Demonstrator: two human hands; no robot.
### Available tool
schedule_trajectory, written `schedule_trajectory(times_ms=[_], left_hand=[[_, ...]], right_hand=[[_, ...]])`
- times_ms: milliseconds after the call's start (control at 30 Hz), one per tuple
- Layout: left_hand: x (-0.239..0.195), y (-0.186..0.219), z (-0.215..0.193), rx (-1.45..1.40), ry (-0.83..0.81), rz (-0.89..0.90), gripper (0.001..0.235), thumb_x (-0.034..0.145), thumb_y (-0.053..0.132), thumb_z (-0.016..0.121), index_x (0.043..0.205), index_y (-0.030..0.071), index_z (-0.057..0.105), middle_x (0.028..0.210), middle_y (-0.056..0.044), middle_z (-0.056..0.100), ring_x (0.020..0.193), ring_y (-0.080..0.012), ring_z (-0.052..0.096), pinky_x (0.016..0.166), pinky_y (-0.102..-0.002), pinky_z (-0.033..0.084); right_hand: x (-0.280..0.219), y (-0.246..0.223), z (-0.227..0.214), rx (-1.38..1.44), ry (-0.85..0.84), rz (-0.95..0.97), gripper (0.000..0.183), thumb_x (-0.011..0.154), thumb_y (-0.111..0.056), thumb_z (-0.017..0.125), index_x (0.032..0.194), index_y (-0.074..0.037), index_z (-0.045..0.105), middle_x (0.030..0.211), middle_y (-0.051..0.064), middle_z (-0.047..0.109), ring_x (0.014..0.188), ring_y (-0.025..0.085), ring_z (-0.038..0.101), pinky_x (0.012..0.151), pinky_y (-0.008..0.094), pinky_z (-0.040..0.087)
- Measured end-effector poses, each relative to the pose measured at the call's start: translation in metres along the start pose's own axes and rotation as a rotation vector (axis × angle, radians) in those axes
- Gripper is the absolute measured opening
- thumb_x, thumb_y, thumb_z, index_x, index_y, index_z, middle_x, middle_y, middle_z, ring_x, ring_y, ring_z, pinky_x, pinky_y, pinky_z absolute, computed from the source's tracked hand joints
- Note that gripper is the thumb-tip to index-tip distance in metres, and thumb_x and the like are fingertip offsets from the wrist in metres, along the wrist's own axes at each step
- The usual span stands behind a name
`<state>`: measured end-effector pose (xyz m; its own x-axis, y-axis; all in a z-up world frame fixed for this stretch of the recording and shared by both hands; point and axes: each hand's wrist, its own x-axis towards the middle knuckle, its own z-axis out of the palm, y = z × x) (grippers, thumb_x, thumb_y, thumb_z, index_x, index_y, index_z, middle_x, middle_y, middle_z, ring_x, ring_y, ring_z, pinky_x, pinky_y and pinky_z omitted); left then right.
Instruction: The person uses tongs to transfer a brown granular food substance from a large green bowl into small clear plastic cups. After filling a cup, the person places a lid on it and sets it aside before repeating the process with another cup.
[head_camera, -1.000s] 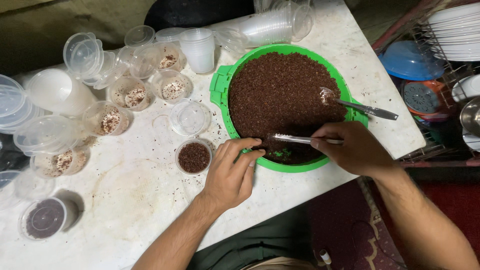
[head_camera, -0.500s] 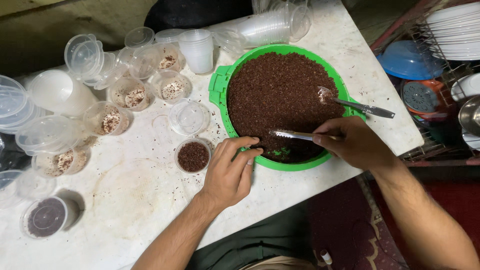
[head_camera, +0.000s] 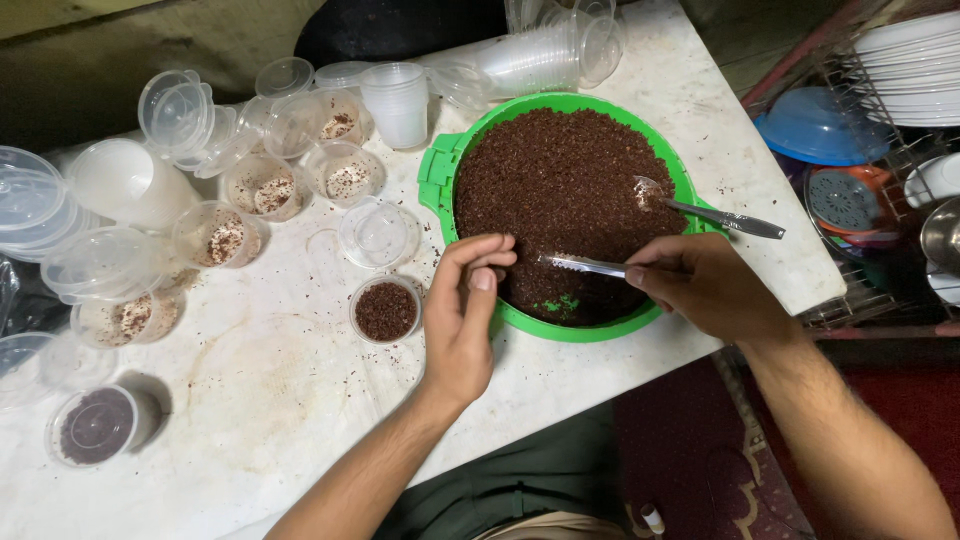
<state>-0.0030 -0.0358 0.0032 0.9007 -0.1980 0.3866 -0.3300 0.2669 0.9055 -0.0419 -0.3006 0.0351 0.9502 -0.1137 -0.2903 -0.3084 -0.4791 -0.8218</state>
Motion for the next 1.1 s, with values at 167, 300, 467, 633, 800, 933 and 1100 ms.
schedule_trajectory(times_ms=[167,300,467,633,800,933,1100], left_hand=[[0.012,-0.014,0.019,-0.262,0.155,-0.155,0.043,0.111,0.028,0.035,0.133,-0.004,0.053,0.129,-0.020,0.062,0.120,-0.0270,0.059,0.102,-0.037,0.047],[0.022,-0.027,0.034,-0.474,0.290,-0.264,0.045,0.112,0.026,0.030,0.132,-0.005,0.055,0.128,-0.020,0.064,0.119,-0.0264,0.062,0.101,-0.033,0.049],[0.028,-0.043,0.046,-0.709,0.347,-0.341,0.049,0.111,0.032,0.032,0.131,-0.005,0.058,0.127,-0.025,0.068,0.117,-0.0314,0.067,0.099,-0.036,0.052],[0.030,-0.051,0.058,-0.903,0.340,-0.445,0.057,0.112,0.039,0.029,0.132,-0.006,0.058,0.128,-0.028,0.066,0.117,-0.0355,0.066,0.099,-0.038,0.053],[0.025,-0.044,0.052,-1.024,0.311,-0.473,0.061,0.112,0.042,0.030,0.128,-0.009,0.060,0.122,-0.031,0.068,0.114,-0.0376,0.067,0.099,-0.045,0.053],[0.020,-0.023,0.029,-1.033,0.319,-0.425,0.059,0.112,0.040,0.031,0.128,-0.009,0.060,0.123,-0.031,0.068,0.114,-0.0382,0.067,0.100,-0.044,0.054],[0.011,0.002,-0.008,-0.983,0.356,-0.291,0.057,0.112,0.039,0.034,0.125,-0.009,0.062,0.121,-0.031,0.067,0.114,-0.0384,0.067,0.100,-0.043,0.055]], right_hand=[[0.001,0.005,-0.003,0.026,0.002,-0.032,0.017,0.091,0.000,0.068,0.101,0.008,0.079,0.054,0.017,0.061,0.052,0.023,0.056,0.056,0.035,0.039],[-0.006,-0.005,-0.011,0.064,0.013,-0.031,0.015,0.091,0.002,0.066,0.096,0.005,0.080,0.052,0.015,0.059,0.051,0.022,0.053,0.056,0.035,0.038],[-0.010,-0.001,-0.016,0.046,0.059,-0.031,0.012,0.094,-0.010,0.072,0.089,-0.002,0.078,0.054,0.006,0.052,0.051,0.011,0.041,0.049,0.027,0.027],[-0.019,-0.014,-0.017,0.072,0.052,-0.065,0.012,0.095,-0.010,0.074,0.087,-0.002,0.078,0.053,0.003,0.048,0.050,0.009,0.036,0.047,0.027,0.023],[-0.024,-0.038,-0.006,-0.009,0.009,-0.107,0.010,0.093,-0.010,0.073,0.088,-0.004,0.080,0.051,0.003,0.051,0.047,0.010,0.040,0.044,0.027,0.028],[-0.027,-0.071,0.013,-0.090,-0.021,-0.149,0.015,0.094,-0.011,0.071,0.086,-0.005,0.081,0.053,0.002,0.056,0.050,0.010,0.045,0.047,0.028,0.033],[-0.020,-0.092,0.042,-0.029,-0.110,-0.242,0.011,0.094,-0.009,0.074,0.086,-0.003,0.080,0.060,-0.001,0.062,0.054,0.008,0.048,0.050,0.026,0.037]])
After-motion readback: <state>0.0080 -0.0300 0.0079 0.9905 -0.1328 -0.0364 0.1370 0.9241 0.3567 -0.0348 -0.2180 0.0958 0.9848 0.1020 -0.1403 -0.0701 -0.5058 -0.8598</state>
